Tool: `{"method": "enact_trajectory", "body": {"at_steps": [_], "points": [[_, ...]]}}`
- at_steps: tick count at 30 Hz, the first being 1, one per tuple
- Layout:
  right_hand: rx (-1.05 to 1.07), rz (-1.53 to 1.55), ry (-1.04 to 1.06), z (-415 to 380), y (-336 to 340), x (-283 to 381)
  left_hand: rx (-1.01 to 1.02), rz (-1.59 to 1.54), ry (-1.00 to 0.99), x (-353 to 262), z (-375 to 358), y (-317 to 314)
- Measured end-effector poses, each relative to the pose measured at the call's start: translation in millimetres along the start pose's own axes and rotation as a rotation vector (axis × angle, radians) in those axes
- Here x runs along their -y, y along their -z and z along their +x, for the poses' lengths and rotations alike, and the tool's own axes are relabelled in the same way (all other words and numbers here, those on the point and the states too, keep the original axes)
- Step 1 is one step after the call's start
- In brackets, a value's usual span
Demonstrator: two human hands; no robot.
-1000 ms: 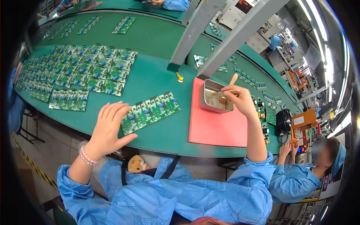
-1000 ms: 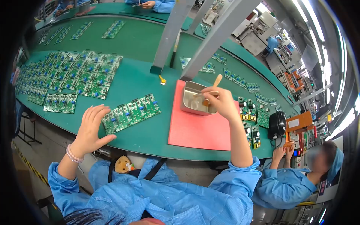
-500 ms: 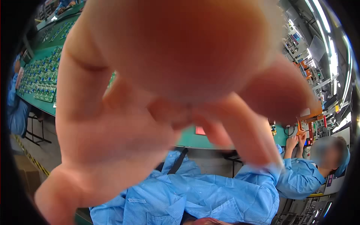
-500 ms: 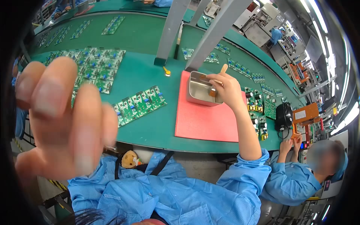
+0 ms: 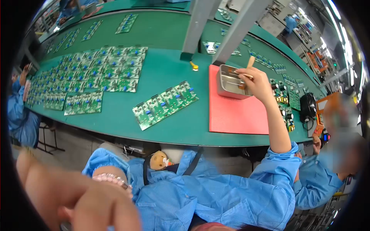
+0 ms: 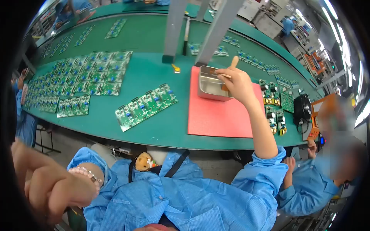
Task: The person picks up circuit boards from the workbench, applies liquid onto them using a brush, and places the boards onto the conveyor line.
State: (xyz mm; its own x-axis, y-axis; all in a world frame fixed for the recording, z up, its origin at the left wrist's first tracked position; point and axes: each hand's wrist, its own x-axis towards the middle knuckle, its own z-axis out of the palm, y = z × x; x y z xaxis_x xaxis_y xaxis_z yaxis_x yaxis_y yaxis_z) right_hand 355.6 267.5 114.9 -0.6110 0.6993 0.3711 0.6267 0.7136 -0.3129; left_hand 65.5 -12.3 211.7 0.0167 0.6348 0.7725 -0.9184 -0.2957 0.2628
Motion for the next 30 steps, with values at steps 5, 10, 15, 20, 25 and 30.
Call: {"method": "enact_trajectory", "body": {"at_steps": [5,10,15,20,25,30], "points": [[-0.064,-0.009,0.030,-2.3,-10.4,-10.3,0.219,-0.325,0.311,-12.3,-8.5,7.1],[-0.114,0.072,0.021,-6.5,-9.8,-3.0,0.177,-0.223,0.354,4.1,-32.6,16.3],[-0.109,-0.050,0.082,-6.7,-11.9,-14.4,0.293,-0.152,0.212,46.3,-40.7,36.3],[-0.128,-0.100,0.150,-6.0,-15.6,-18.7,0.315,0.246,0.559,24.5,-43.2,55.9],[-0.163,0.238,-0.055,-6.3,-14.0,-15.9,-0.261,0.446,0.594,23.1,-73.4,58.3],[-0.311,0.354,-0.116,4.1,-27.0,-23.9,-0.434,0.574,0.598,23.4,-85.0,67.9]]}}
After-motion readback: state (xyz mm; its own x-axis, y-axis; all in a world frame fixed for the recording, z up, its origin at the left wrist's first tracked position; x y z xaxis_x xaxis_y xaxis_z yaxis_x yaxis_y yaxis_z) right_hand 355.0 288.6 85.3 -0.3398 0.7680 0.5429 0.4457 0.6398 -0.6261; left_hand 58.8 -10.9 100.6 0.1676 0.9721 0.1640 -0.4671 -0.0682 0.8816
